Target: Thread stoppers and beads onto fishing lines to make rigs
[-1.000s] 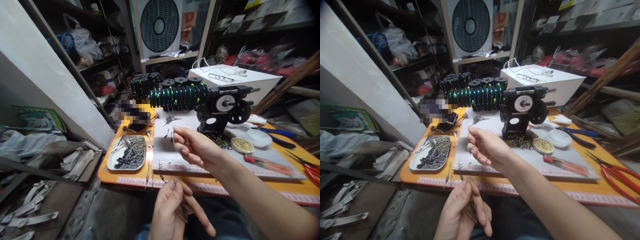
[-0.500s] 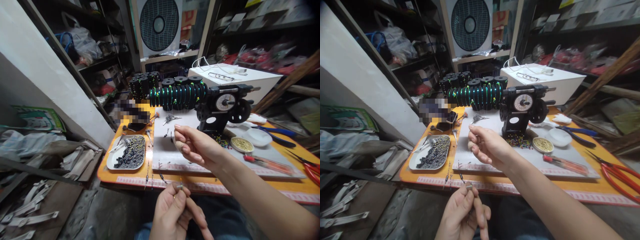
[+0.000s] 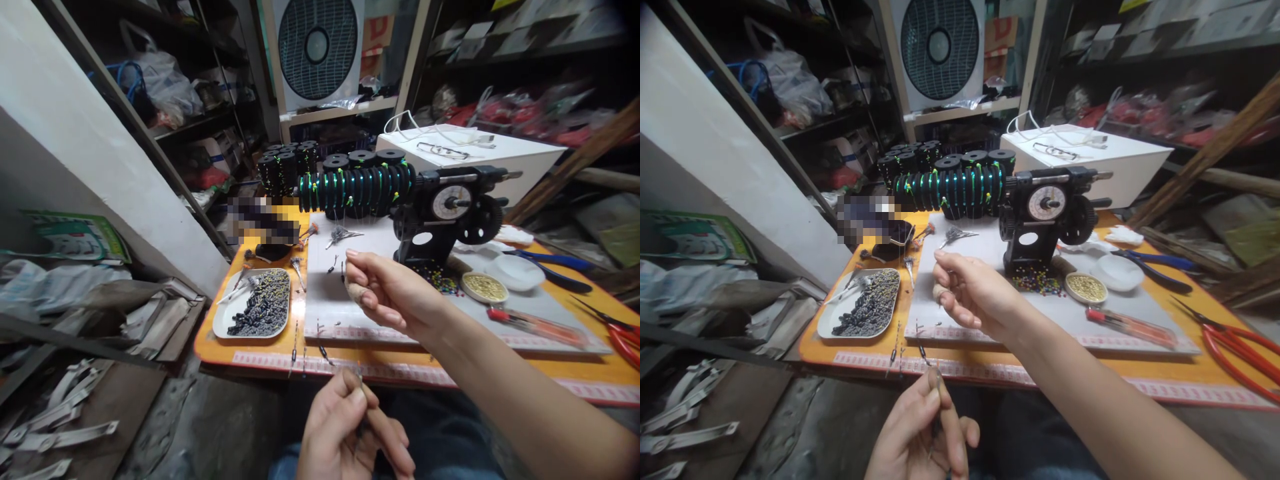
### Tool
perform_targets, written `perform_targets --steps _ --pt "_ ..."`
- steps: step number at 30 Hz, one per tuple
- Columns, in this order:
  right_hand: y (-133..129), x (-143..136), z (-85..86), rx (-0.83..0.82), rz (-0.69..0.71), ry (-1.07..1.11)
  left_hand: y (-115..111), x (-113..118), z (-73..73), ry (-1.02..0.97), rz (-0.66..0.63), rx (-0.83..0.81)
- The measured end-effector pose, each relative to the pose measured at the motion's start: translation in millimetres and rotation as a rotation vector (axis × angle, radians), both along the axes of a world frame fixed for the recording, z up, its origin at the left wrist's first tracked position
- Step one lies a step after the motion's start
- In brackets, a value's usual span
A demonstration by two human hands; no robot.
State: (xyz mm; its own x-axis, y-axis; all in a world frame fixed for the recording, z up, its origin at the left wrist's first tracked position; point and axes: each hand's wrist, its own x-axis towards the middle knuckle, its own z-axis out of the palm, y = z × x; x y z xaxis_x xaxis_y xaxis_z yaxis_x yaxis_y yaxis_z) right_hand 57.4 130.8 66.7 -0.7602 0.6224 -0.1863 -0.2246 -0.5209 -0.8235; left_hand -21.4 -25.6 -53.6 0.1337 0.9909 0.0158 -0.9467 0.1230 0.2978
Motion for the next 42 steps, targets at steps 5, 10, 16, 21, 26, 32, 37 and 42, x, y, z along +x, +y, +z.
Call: perform_targets --steps 5,10,16,21,26,32,37,42 --pt "1 1 -0.5 0.019 -0.007 0.003 -2 4 -0.7 -0.008 -0.037 0.0" --pt "0 1 2.8 0.068 -0.017 -0.033 -6 3 5.7 -0.009 -0.087 -0.023" --pt "1 4 1.9 0.297 -0.043 -0.159 -4 -13 19.5 0.268 -0.095 -0.102" --pt "4 10 -0.2 0.63 -0.313 -0.319 0 -24 16.7 0.679 0.213 -0.168" --pt "15 -3 6.5 0.814 -0.443 -0.416 -8 -27 0.2 0.823 0.413 -0.192" --pt "33 -15 4.5 0.781 -0.292 -0.5 -25 -33 7.0 1.201 0.601 -0.21" --pt "14 4 12.7 0.648 -0.203 -0.356 -7 -36 41.5 1.393 0.868 -0.076" --pt "-9 23 23.5 0.439 -0.059 -0.209 34 -25 65.6 1.552 0.626 0.192"
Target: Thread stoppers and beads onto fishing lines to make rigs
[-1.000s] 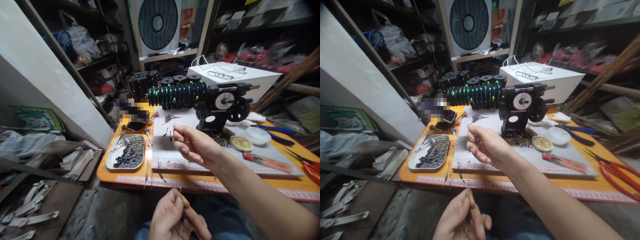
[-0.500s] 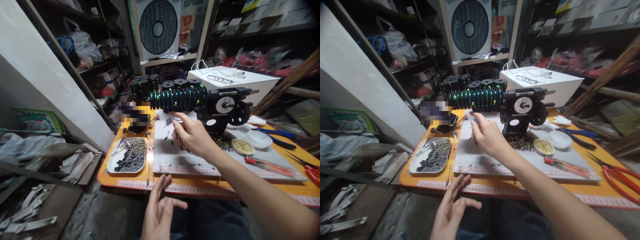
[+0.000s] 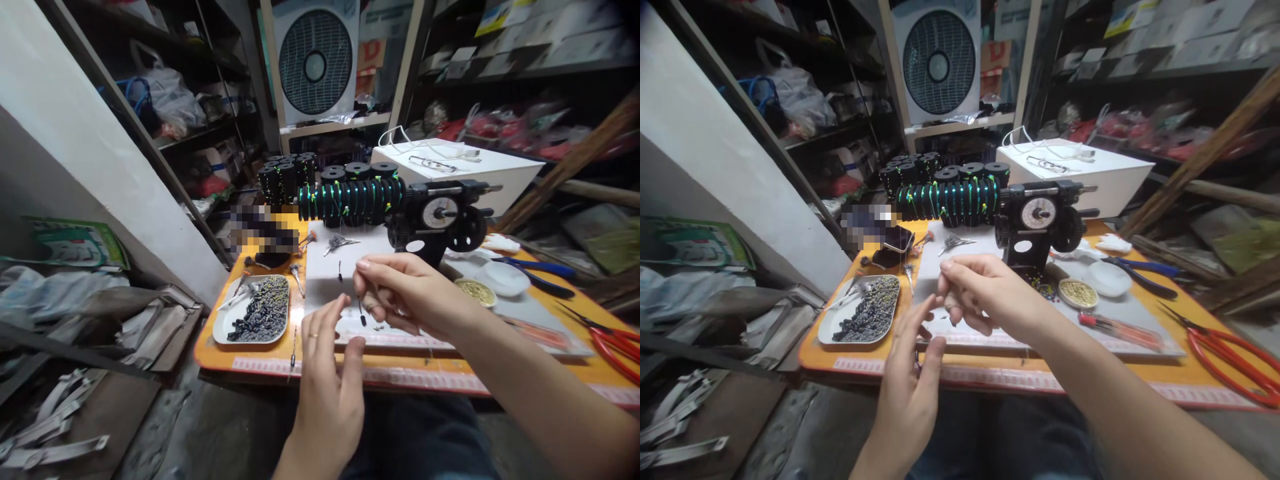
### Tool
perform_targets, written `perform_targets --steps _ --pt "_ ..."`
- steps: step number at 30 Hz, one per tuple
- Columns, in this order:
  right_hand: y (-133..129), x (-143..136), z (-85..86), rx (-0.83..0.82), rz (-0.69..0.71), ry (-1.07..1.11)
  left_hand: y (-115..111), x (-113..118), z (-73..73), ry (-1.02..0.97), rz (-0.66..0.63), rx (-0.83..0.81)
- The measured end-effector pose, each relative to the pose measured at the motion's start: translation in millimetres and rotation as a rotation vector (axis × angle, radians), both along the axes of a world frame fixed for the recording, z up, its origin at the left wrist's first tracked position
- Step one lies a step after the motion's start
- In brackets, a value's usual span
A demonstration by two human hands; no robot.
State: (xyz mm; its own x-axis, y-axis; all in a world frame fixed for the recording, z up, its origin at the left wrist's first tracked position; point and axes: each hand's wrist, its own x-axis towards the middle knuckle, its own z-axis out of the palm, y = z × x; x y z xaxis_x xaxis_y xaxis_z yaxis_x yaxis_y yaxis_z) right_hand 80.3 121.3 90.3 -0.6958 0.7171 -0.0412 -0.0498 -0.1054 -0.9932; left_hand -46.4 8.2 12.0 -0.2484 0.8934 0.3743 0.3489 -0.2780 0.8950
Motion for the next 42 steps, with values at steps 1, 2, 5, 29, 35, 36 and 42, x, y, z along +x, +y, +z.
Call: perform_targets --steps 1,2,5,29,35,36,42 --pt "-3 2 0.4 -0.04 0.018 0.018 6 4 2.9 -0.063 -0.063 -0.04" --pt "-5 3 0.0 -0.077 0.03 0.032 11 8 5.1 -0.167 -0.122 -0.084" --pt "-8 4 -5.5 -0.179 0.044 0.069 14 19 6.0 -0.464 -0.224 -0.192" --pt "-1 1 -29.2 -0.38 0.07 0.145 -41 20 -62.3 -1.446 -0.846 -0.431" --pt "-1 0 -28.3 -0.363 0.069 0.137 -44 25 -74.1 -1.436 -0.742 -0.466" --pt "-1 0 -28.3 -0.355 0.069 0.134 -44 27 -75.1 -1.446 -0.755 -0.453" --pt "-2 2 -25.0 -0.26 0.06 0.099 -42 16 -48.0 -1.314 -0.844 -0.407"
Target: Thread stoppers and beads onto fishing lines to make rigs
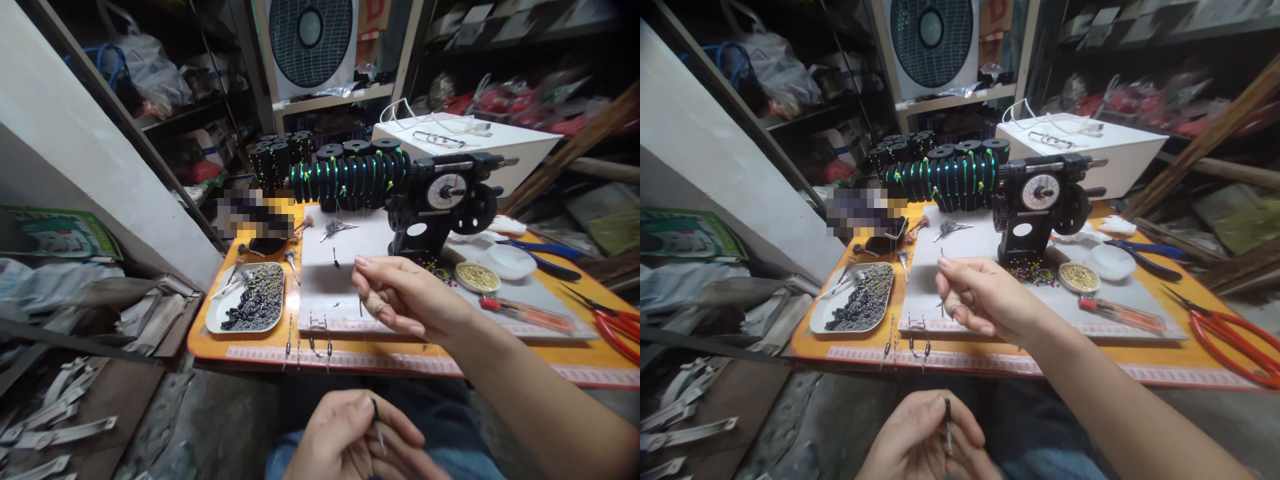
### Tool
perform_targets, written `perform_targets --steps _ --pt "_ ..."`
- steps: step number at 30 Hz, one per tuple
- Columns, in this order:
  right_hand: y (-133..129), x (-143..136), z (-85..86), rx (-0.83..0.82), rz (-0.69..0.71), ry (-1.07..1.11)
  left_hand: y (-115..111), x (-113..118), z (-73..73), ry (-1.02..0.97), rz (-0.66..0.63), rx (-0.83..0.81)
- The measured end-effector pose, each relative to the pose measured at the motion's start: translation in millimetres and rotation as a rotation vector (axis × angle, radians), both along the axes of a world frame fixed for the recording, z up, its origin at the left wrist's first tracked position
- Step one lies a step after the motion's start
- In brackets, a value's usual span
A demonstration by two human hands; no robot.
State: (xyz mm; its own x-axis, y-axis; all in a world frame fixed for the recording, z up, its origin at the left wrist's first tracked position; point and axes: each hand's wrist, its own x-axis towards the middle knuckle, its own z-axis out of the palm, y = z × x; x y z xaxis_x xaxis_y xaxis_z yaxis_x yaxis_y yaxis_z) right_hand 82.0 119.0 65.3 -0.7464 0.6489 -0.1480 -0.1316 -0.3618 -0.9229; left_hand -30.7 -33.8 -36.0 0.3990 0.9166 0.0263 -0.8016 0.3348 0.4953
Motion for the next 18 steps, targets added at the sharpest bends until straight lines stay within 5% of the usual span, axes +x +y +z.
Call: perform_targets --steps 3,9,14,18 --pt "-2 3 6.0 0.095 -0.008 -0.039 12 -11 23.1 0.325 0.179 0.138" --pt "1 5 18.4 0.261 0.009 -0.134 52 -16 55.1 0.504 0.395 0.135" --pt "3 6 21.6 0.264 0.023 -0.138 69 -19 73.7 0.664 0.418 0.168" --pt "1 7 19.1 0.15 0.061 -0.08 72 -18 71.7 0.639 0.409 0.183"
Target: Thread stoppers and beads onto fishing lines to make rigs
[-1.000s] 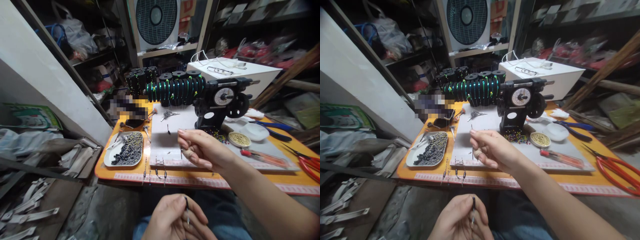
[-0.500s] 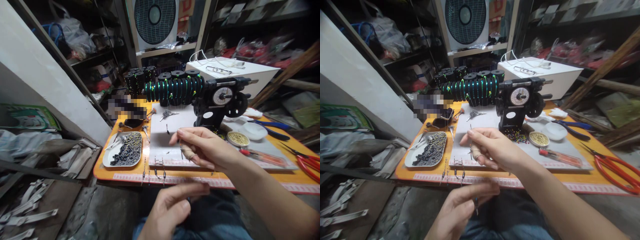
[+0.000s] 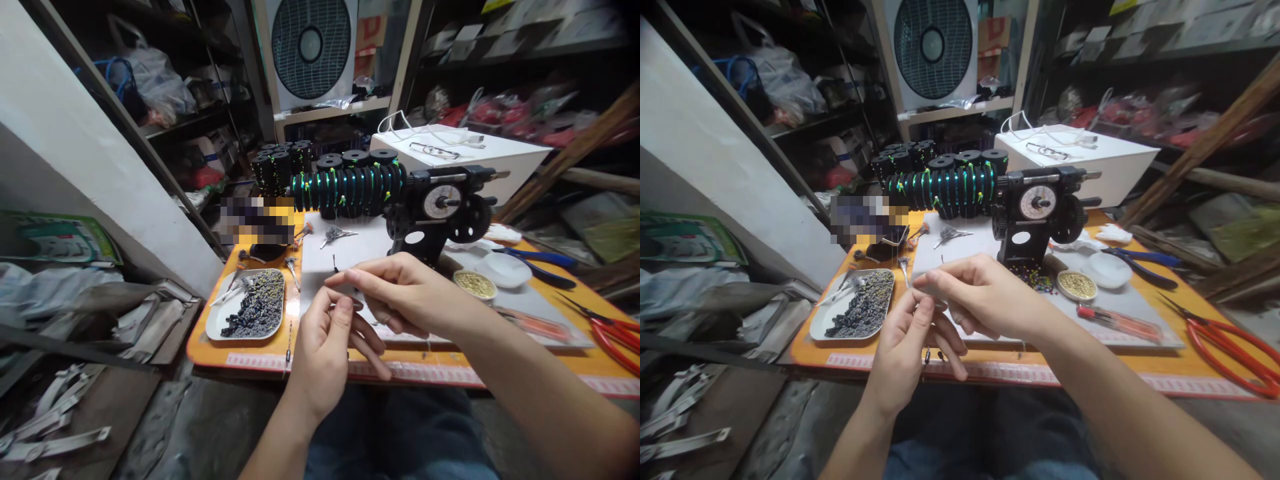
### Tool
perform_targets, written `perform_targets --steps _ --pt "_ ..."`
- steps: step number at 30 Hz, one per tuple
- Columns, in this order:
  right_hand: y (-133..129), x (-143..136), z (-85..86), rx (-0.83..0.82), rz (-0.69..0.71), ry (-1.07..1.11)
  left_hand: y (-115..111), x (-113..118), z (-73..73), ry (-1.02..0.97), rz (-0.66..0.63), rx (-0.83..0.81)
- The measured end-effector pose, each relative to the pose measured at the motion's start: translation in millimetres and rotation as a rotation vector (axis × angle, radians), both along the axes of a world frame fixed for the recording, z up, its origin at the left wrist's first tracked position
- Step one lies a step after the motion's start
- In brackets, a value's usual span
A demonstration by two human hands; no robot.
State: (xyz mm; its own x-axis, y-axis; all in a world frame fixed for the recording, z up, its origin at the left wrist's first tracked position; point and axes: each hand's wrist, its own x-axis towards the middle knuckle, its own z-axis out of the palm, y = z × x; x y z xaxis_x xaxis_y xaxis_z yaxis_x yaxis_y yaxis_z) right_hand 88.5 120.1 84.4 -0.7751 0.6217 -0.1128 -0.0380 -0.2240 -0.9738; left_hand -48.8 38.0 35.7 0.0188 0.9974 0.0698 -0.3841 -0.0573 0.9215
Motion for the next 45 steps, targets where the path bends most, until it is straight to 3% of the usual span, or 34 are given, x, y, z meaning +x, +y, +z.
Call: perform_targets --steps 4,9,14,18,22,26,34,40,45 --pt "-1 -9 -4.8 -0.195 0.01 0.093 -2 9 -14.2 -0.159 0.0 0.039" --pt "1 -25 -8.4 -0.328 -0.085 0.151 -13 17 -27.5 -0.311 -0.041 0.01" --pt "4 -27 -9.4 -0.333 -0.176 0.21 -30 22 -40.8 -0.419 -0.104 -0.051" --pt "8 -25 -12.0 -0.335 -0.163 0.206 -38 27 -55.4 -0.549 -0.126 -0.091" --pt "10 -25 -14.7 -0.335 -0.144 0.199 -43 26 -63.4 -0.717 -0.178 -0.018" --pt "9 -25 -16.4 -0.329 -0.115 0.19 -49 22 -68.1 -0.734 -0.245 -0.073" --pt "10 -26 -20.1 -0.324 -0.088 0.182 -57 33 -94.1 -0.809 -0.186 -0.061" --pt "10 -25 -20.7 -0.325 -0.086 0.189 -61 35 -95.5 -0.874 -0.203 0.012" --pt "9 -25 -21.3 -0.329 -0.086 0.19 -64 36 -100.7 -0.861 -0.16 -0.051"
